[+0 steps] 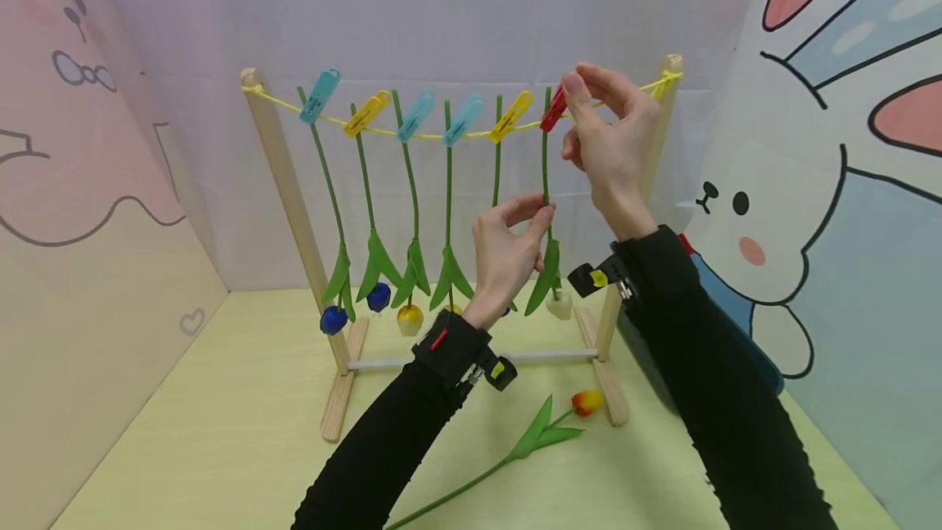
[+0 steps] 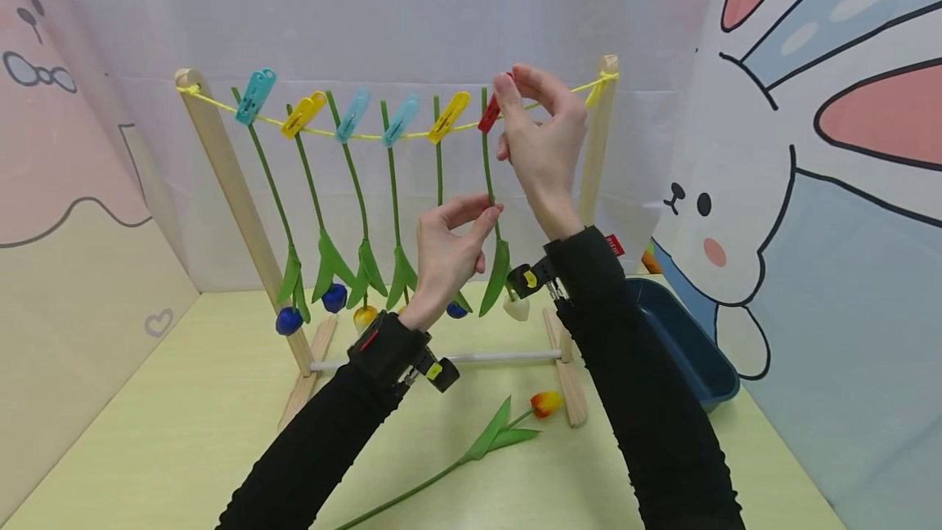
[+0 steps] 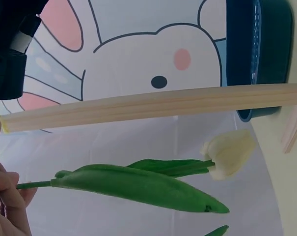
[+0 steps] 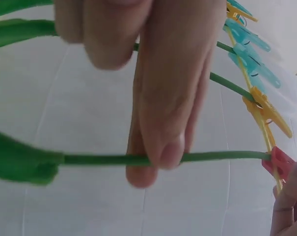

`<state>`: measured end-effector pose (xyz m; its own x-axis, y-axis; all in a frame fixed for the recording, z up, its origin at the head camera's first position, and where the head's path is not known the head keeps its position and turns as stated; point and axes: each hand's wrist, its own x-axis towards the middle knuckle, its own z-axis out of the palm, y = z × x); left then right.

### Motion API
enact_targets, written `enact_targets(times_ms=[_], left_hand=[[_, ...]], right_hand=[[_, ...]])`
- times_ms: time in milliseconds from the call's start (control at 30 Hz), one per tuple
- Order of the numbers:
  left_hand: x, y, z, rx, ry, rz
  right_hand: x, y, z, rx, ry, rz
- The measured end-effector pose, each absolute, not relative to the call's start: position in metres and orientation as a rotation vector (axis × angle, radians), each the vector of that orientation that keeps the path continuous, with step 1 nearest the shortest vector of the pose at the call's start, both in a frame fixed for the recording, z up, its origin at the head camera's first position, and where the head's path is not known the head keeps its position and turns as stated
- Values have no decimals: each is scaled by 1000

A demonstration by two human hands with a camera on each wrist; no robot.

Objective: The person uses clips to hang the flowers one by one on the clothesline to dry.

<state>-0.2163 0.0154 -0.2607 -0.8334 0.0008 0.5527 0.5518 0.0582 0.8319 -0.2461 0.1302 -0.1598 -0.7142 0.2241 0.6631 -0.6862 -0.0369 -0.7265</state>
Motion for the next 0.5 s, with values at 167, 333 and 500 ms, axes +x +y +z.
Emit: enact_targets(times_ms=[167, 333, 500], left_hand=[[-204, 5, -280, -622, -1950, -1782], [-174, -23, -319, -831, -2159, -1652], [-159, -65, -372, -999, -2671, -1445]], right_hand=[[-235, 144, -185, 569, -1553, 1592], [-232, 185, -233, 625, -1460, 1429], [-256, 248, -287, 512, -1617, 1160]])
